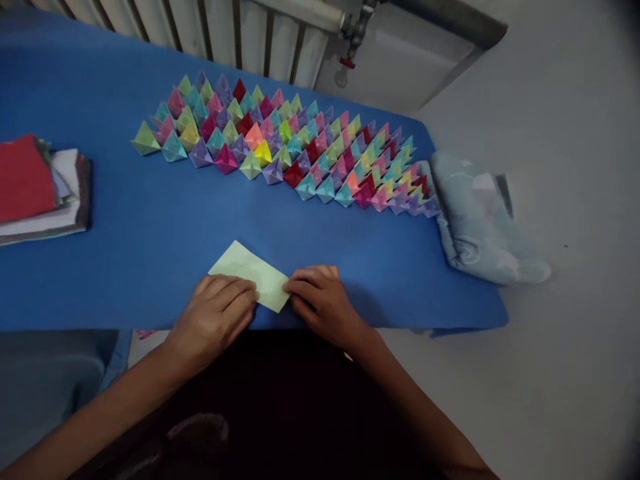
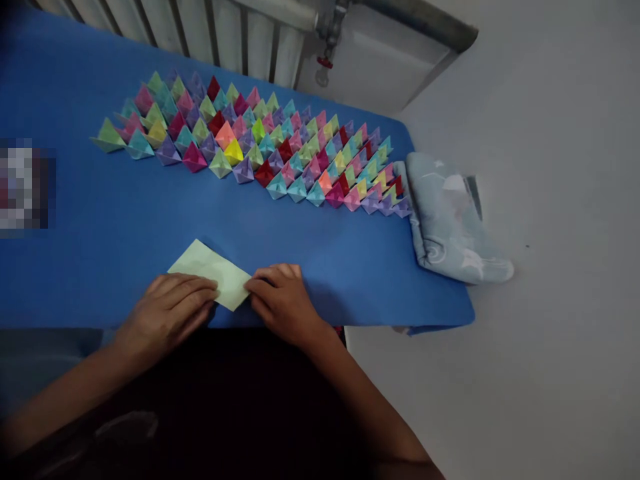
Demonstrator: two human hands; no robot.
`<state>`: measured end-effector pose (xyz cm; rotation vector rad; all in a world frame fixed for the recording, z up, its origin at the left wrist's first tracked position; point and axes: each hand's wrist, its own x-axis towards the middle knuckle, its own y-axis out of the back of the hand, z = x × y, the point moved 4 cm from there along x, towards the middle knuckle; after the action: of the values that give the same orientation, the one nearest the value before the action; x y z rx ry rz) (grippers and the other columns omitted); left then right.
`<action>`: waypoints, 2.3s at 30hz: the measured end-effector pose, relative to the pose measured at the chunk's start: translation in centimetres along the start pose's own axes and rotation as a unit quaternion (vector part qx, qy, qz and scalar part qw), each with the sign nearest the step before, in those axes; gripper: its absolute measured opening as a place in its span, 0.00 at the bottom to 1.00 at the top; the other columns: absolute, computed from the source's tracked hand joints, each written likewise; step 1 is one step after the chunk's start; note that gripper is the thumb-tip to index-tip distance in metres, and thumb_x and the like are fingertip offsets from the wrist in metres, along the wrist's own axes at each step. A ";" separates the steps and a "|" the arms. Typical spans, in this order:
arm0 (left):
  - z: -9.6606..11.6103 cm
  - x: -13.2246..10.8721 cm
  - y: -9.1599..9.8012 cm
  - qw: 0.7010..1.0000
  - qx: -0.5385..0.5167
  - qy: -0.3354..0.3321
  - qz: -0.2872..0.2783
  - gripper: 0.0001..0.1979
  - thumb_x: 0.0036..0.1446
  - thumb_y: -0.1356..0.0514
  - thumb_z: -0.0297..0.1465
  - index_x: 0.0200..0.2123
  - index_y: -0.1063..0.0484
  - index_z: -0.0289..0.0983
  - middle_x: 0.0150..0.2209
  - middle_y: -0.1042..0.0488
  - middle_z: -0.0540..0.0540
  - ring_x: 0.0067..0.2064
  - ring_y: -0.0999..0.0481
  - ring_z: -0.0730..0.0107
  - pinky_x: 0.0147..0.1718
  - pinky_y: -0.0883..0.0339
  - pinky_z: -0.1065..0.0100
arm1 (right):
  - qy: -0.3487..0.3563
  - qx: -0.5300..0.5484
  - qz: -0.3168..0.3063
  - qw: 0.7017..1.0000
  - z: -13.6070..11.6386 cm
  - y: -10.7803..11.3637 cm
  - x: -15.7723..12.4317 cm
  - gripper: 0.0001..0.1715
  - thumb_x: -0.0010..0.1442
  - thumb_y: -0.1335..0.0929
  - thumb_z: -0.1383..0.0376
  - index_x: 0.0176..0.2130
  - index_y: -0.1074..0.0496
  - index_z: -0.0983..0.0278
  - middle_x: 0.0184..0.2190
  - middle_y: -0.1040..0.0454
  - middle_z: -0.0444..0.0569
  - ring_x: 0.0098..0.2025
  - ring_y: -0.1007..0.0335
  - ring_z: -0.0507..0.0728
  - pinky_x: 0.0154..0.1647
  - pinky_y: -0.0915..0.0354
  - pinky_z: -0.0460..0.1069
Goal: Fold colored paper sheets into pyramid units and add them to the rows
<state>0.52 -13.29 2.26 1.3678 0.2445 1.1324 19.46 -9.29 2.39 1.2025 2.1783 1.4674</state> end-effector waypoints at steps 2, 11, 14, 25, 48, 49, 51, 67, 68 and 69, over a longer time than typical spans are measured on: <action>0.0 0.0 0.0 1.000 0.013 0.011 -0.002 0.07 0.64 0.42 0.27 0.43 0.27 0.32 0.42 0.21 0.40 0.43 0.24 0.58 0.43 0.35 0.58 | -0.012 0.003 -0.005 1.000 0.1 -0.3 0.1 0.10 0.66 0.35 0.68 0.43 0.25 0.61 0.42 0.23 0.50 0.42 0.31 0.57 0.45 0.42 0.55; -0.2 0.7 -0.2 0.997 0.020 0.071 0.004 0.09 0.65 0.43 0.31 0.36 0.25 0.35 0.39 0.22 0.41 0.41 0.26 0.57 0.39 0.38 0.58 | -0.090 0.042 0.034 0.994 0.9 -0.5 0.1 0.04 0.64 0.32 0.67 0.39 0.25 0.62 0.46 0.24 0.51 0.47 0.29 0.58 0.49 0.41 0.55; -0.4 0.8 -0.3 0.995 0.010 0.099 -0.002 0.11 0.66 0.45 0.32 0.34 0.25 0.36 0.39 0.23 0.42 0.41 0.27 0.58 0.39 0.39 0.58 | -0.125 0.043 0.032 0.991 1.0 -0.5 0.4 0.03 0.63 0.31 0.66 0.37 0.26 0.61 0.47 0.24 0.52 0.49 0.29 0.59 0.50 0.41 0.56; -1.0 0.7 -0.8 0.986 -0.003 0.164 -0.015 0.12 0.66 0.45 0.34 0.30 0.28 0.37 0.39 0.25 0.42 0.42 0.29 0.57 0.40 0.40 0.58 | -0.200 0.054 0.023 0.978 1.0 -0.4 1.1 0.07 0.60 0.30 0.66 0.30 0.29 0.62 0.49 0.25 0.52 0.51 0.30 0.61 0.52 0.41 0.59; -1.0 -0.3 -0.6 0.991 0.018 0.131 -0.006 0.12 0.66 0.47 0.28 0.43 0.23 0.41 0.40 0.23 0.44 0.42 0.27 0.59 0.39 0.38 0.59 | -0.256 0.102 -0.081 0.958 -0.6 0.3 1.3 0.07 0.60 0.36 0.69 0.30 0.36 0.61 0.22 0.34 0.39 0.25 0.40 0.50 0.27 0.50 0.47; -0.9 -0.3 -0.6 0.992 0.023 0.126 -0.002 0.12 0.66 0.47 0.28 0.42 0.23 0.41 0.40 0.23 0.44 0.42 0.27 0.59 0.39 0.38 0.58 | -0.262 0.129 -0.073 0.954 -0.5 0.2 1.2 0.06 0.59 0.36 0.70 0.30 0.35 0.61 0.22 0.34 0.39 0.25 0.40 0.50 0.27 0.49 0.46; -0.7 -0.3 -0.4 0.993 0.036 0.113 0.007 0.12 0.66 0.48 0.27 0.42 0.23 0.41 0.41 0.23 0.44 0.43 0.27 0.59 0.40 0.37 0.58 | -0.271 0.178 -0.057 0.944 -0.4 0.2 1.1 0.05 0.57 0.36 0.70 0.30 0.35 0.61 0.22 0.35 0.38 0.25 0.40 0.50 0.27 0.48 0.46; -1.3 1.8 3.7 0.964 -0.151 0.192 0.102 0.06 0.65 0.42 0.34 0.40 0.24 0.43 0.37 0.21 0.50 0.39 0.22 0.66 0.38 0.30 0.64 | -0.221 0.375 0.084 0.897 -1.6 3.3 1.6 0.15 0.55 0.27 0.60 0.43 0.28 0.57 0.39 0.24 0.45 0.40 0.30 0.54 0.44 0.34 0.50; -1.5 2.0 4.0 0.948 -0.208 0.224 0.090 0.07 0.64 0.41 0.36 0.38 0.24 0.43 0.37 0.21 0.51 0.38 0.21 0.67 0.37 0.28 0.66 | -0.196 0.351 0.094 0.911 -1.9 3.7 1.9 0.18 0.54 0.27 0.60 0.46 0.28 0.57 0.43 0.24 0.46 0.44 0.30 0.56 0.47 0.35 0.52; -1.6 2.2 4.2 0.929 -0.260 0.250 0.077 0.07 0.64 0.41 0.37 0.37 0.23 0.43 0.36 0.21 0.51 0.38 0.21 0.68 0.35 0.27 0.67 | -0.170 0.332 0.095 0.923 -2.2 4.0 2.4 0.21 0.54 0.26 0.61 0.47 0.28 0.56 0.45 0.24 0.47 0.47 0.30 0.57 0.50 0.35 0.53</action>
<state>-1.56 -11.45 6.40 0.6226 0.1826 1.5398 18.59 -8.35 7.41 1.7555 2.4144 0.4808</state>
